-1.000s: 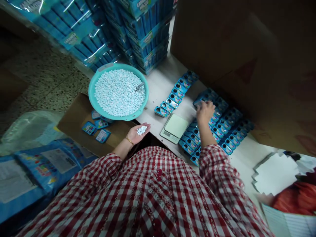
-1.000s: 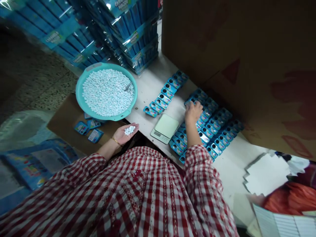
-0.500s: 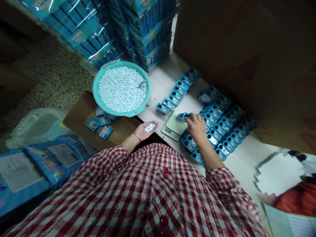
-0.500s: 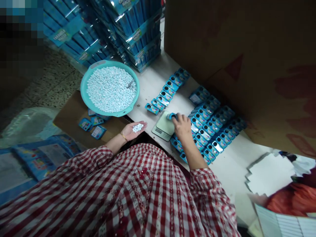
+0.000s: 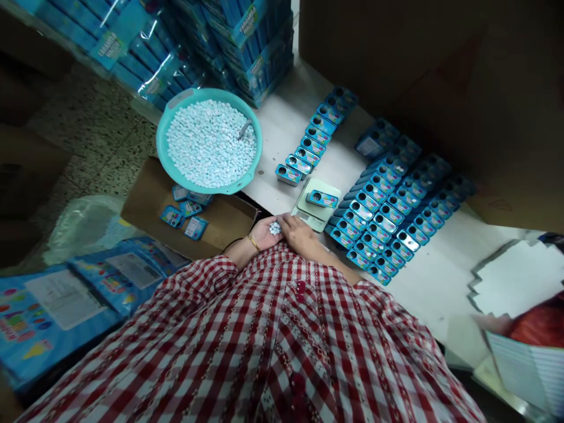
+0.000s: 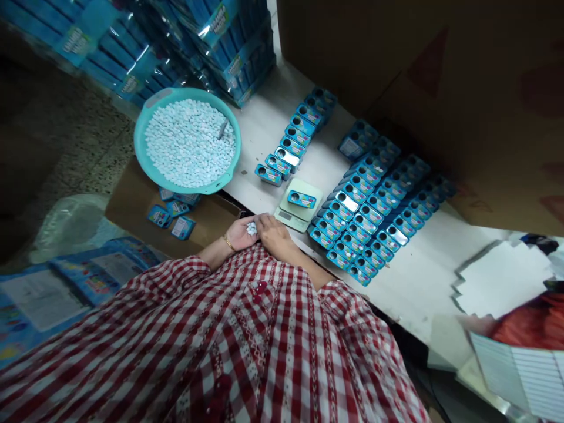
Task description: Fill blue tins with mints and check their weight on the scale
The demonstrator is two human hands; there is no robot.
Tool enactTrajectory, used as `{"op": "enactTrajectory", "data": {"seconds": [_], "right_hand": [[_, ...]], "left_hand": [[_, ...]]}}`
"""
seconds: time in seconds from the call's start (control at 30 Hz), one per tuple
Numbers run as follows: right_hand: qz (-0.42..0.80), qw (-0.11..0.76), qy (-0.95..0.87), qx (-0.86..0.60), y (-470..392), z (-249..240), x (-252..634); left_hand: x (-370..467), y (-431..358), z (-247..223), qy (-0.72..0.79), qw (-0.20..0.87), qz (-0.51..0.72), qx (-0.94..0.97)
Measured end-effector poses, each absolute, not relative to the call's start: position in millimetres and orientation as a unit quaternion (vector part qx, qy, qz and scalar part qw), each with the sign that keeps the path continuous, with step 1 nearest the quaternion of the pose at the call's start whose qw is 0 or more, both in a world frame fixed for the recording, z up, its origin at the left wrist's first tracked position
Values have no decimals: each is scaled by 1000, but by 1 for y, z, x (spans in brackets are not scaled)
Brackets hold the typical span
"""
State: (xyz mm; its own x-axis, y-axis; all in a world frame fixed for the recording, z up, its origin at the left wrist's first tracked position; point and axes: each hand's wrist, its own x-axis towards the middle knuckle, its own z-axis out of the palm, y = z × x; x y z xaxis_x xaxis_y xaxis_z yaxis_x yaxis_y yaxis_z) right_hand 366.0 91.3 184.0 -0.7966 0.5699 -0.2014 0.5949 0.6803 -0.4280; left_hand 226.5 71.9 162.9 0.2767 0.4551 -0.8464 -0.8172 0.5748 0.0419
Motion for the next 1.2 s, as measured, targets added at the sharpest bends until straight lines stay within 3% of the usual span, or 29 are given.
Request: {"op": "enactTrajectory", "data": {"seconds": [0.17, 0.47, 0.67, 0.83, 1.0, 1.2], "right_hand": [[-282, 49, 911, 296, 86, 179, 361], [-193, 77, 941, 269, 84, 183, 355], [-239, 64, 937, 248, 83, 184, 361], [-301, -19, 894, 333, 97, 185, 381], [-219, -111, 857, 453, 139, 184, 411], [-143, 2, 880, 453, 169, 174, 424]], "left_hand": [[225, 56, 155, 444, 762, 417, -221], [221, 59, 156, 450, 774, 387, -219], [222, 55, 153, 455, 773, 381, -224], [229, 67, 157, 435, 781, 403, -196], [238, 92, 165, 400, 801, 421, -145], [235, 95, 167, 401, 798, 427, -141]]}}
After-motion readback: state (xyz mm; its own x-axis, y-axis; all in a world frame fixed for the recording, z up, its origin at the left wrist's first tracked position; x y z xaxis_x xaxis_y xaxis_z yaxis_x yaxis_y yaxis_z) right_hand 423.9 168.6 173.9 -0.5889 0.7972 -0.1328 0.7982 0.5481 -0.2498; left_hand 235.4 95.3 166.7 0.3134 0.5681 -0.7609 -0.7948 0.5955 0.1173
